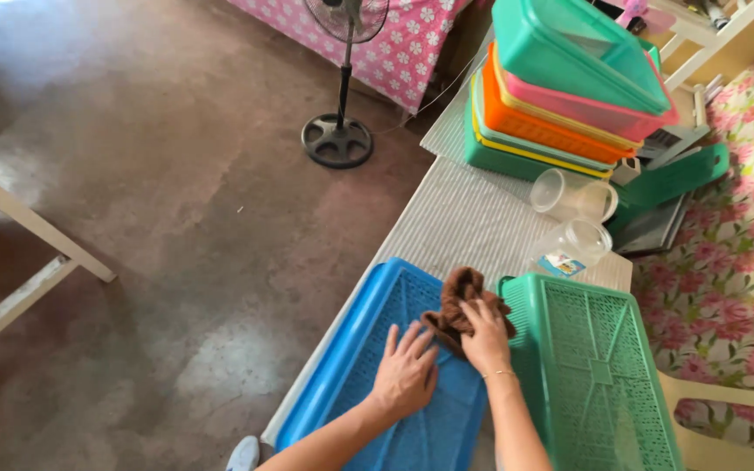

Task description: The person is cleaning and wiping down colorful plastic trays using a cloth.

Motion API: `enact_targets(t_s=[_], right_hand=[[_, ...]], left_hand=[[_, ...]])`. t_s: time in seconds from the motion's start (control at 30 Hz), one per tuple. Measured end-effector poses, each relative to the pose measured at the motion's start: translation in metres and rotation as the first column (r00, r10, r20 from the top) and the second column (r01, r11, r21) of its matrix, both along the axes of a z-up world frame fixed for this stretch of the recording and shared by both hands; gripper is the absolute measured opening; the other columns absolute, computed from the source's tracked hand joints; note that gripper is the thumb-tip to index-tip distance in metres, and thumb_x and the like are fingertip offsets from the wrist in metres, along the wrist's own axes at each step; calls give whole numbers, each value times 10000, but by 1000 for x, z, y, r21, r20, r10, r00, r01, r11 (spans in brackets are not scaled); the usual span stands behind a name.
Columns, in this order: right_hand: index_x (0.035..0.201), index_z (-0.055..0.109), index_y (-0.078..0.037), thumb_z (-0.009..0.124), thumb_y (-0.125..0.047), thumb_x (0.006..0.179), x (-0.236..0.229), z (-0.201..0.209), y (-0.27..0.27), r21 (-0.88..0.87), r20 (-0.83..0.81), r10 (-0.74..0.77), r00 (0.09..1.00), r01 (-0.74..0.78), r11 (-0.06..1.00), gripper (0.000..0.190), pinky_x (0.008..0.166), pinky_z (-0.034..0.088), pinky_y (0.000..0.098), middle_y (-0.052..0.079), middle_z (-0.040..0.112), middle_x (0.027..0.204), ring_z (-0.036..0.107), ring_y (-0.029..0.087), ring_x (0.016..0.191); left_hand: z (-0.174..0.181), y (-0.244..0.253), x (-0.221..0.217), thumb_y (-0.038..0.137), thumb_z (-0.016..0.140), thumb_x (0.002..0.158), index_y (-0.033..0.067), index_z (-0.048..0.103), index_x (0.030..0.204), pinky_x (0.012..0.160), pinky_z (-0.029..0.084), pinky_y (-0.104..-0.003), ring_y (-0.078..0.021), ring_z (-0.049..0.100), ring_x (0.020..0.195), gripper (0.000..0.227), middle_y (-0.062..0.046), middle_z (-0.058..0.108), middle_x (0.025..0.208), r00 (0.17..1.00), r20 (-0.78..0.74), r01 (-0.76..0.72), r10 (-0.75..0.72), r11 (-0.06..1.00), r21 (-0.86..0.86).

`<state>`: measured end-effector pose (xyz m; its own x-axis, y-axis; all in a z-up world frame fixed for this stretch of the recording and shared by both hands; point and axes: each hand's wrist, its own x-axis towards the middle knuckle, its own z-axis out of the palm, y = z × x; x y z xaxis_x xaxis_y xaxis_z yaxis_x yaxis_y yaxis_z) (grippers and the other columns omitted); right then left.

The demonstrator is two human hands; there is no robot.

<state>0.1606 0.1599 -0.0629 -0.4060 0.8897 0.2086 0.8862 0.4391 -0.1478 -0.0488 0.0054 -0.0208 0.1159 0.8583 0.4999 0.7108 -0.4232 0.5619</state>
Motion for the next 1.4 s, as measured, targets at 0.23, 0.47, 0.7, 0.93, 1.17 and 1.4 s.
enact_targets(t_s=[0.23, 0.47, 0.7, 0.93, 1.17, 1.4], right_hand=[[1222, 605, -51, 635, -622, 804, -92, 94, 8, -410, -89, -542, 836, 465, 785, 708, 1057, 375, 468, 203, 593, 1263, 520, 419, 1200], [1325, 709, -128, 335, -802, 890, -211, 98, 62, -462, 359, -399, 844, 532, 709, 885, 1191, 286, 528, 326, 602, 1364, 470, 510, 1377], [1448, 593, -143, 730, -542, 731, -306, 90, 58, -332, 718, -324, 616, 712, 619, 832, 1017, 181, 893, 241, 453, 1559, 323, 653, 1425], [1249, 710, -53, 393, -195, 1024, -309, 5, 24, -140, 879, 20, 477, 217, 966, 413, 926, 274, 853, 277, 589, 1367, 369, 612, 1273], [1448, 576, -43, 369, -233, 1108, -375, 148, -95, -172, 913, 71, 401, 222, 960, 441, 1058, 228, 868, 166, 511, 1537, 357, 512, 1390], [1041, 794, -355, 562, -466, 797, -297, 44, -79, -655, 347, 87, 934, 175, 735, 355, 843, 563, 568, 35, 768, 1138, 682, 344, 1184]], left_hand=[[-21, -12, -45, 492, 599, 878, -68, 442, 1502, 1248, 113, -603, -503, 187, 1534, 853, -321, 300, 1630, 992, -125, 16, -33, 991, -134], [-9, -19, -46, 467, 552, 895, -58, 459, 1535, 1293, 163, -562, -499, 245, 1554, 833, -322, 298, 1661, 983, -181, -53, 39, 996, -72], [-25, -30, -30, 393, 223, 1010, 5, 259, 1617, 1323, 96, -588, -500, 165, 1562, 722, -278, 249, 1660, 895, -426, -154, 129, 988, -25], [-47, -30, -18, 473, 370, 900, -46, 320, 1571, 1263, 170, -603, -535, 192, 1537, 850, -314, 238, 1662, 968, -242, -101, 72, 989, -109], [-34, -17, -36, 441, 664, 745, -59, 411, 1516, 1209, 236, -611, -543, 257, 1501, 954, -332, 286, 1637, 996, -82, 4, -17, 987, -159], [-54, -9, -34, 642, 521, 828, 14, 316, 1572, 1273, 99, -622, -529, 73, 1554, 995, -284, 132, 1695, 916, -401, -82, -13, 972, -219]])
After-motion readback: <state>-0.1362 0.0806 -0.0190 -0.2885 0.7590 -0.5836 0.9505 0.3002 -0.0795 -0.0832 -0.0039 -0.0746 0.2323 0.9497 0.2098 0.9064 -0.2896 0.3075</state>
